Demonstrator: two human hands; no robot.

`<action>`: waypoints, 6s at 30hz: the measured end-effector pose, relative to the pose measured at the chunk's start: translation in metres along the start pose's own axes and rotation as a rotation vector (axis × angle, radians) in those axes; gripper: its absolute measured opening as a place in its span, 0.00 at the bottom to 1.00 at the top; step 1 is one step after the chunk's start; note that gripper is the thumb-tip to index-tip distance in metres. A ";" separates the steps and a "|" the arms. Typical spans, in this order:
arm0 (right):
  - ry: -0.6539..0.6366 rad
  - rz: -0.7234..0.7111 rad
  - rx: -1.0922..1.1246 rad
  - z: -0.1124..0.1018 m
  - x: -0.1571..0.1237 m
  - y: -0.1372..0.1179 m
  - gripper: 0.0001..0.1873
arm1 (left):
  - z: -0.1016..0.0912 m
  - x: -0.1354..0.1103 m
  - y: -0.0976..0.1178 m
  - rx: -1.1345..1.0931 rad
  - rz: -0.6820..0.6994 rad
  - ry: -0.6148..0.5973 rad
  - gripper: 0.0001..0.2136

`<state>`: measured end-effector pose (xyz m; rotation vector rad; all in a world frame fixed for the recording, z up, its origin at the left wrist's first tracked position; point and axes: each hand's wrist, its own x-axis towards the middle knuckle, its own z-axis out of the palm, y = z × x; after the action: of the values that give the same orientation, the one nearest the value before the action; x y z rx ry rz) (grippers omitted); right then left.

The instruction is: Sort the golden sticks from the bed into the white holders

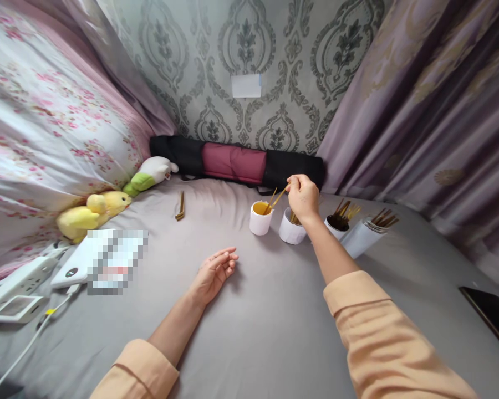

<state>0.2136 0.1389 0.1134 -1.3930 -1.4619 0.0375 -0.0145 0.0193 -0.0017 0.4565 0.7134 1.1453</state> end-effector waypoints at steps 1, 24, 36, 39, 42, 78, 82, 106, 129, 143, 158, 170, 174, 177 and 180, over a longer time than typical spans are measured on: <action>-0.012 0.002 -0.007 0.001 -0.001 0.000 0.16 | 0.000 0.000 0.000 0.000 -0.001 0.001 0.11; -0.127 0.032 -0.068 0.021 -0.014 0.008 0.15 | -0.001 0.001 -0.001 -0.005 -0.001 0.004 0.11; -0.162 0.098 -0.074 0.028 -0.016 0.011 0.15 | 0.002 0.000 0.001 -0.010 -0.012 0.018 0.11; -0.170 0.112 -0.068 0.029 -0.016 0.011 0.15 | 0.002 -0.001 0.001 -0.007 -0.016 0.028 0.11; -0.181 0.119 -0.064 0.031 -0.016 0.013 0.15 | 0.003 -0.001 0.001 -0.003 -0.018 0.031 0.11; -0.354 0.183 0.027 0.048 -0.012 0.015 0.14 | 0.002 0.000 0.002 -0.003 -0.009 0.026 0.11; -0.353 0.181 0.031 0.047 -0.012 0.017 0.15 | 0.002 0.000 0.001 -0.003 -0.008 0.021 0.11; -0.250 0.176 0.076 0.034 -0.025 0.011 0.16 | 0.001 0.000 0.000 -0.009 0.000 0.018 0.11; -0.207 0.339 0.458 0.031 -0.089 -0.034 0.21 | 0.000 0.000 -0.001 -0.008 0.005 0.017 0.11; -0.307 0.453 0.410 0.055 -0.147 -0.022 0.20 | 0.001 0.000 -0.001 -0.012 0.005 0.026 0.10; -0.327 0.398 0.232 0.068 -0.171 -0.002 0.21 | -0.001 0.002 -0.002 -0.013 0.017 0.025 0.10; -0.331 0.370 0.188 0.067 -0.174 -0.003 0.23 | 0.004 0.013 0.006 0.078 -0.002 0.191 0.06; -0.332 0.373 0.168 0.067 -0.174 -0.004 0.23 | 0.001 0.022 0.018 0.166 0.037 0.222 0.05; -0.332 0.377 0.170 0.067 -0.174 -0.005 0.23 | -0.003 0.030 0.030 0.267 0.107 0.245 0.06; -0.338 0.376 0.168 0.065 -0.173 -0.007 0.23 | -0.010 0.038 0.040 0.329 0.159 0.266 0.08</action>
<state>0.1224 0.0492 -0.0197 -1.5549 -1.4060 0.6470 -0.0389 0.0691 0.0071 0.6534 1.1228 1.2562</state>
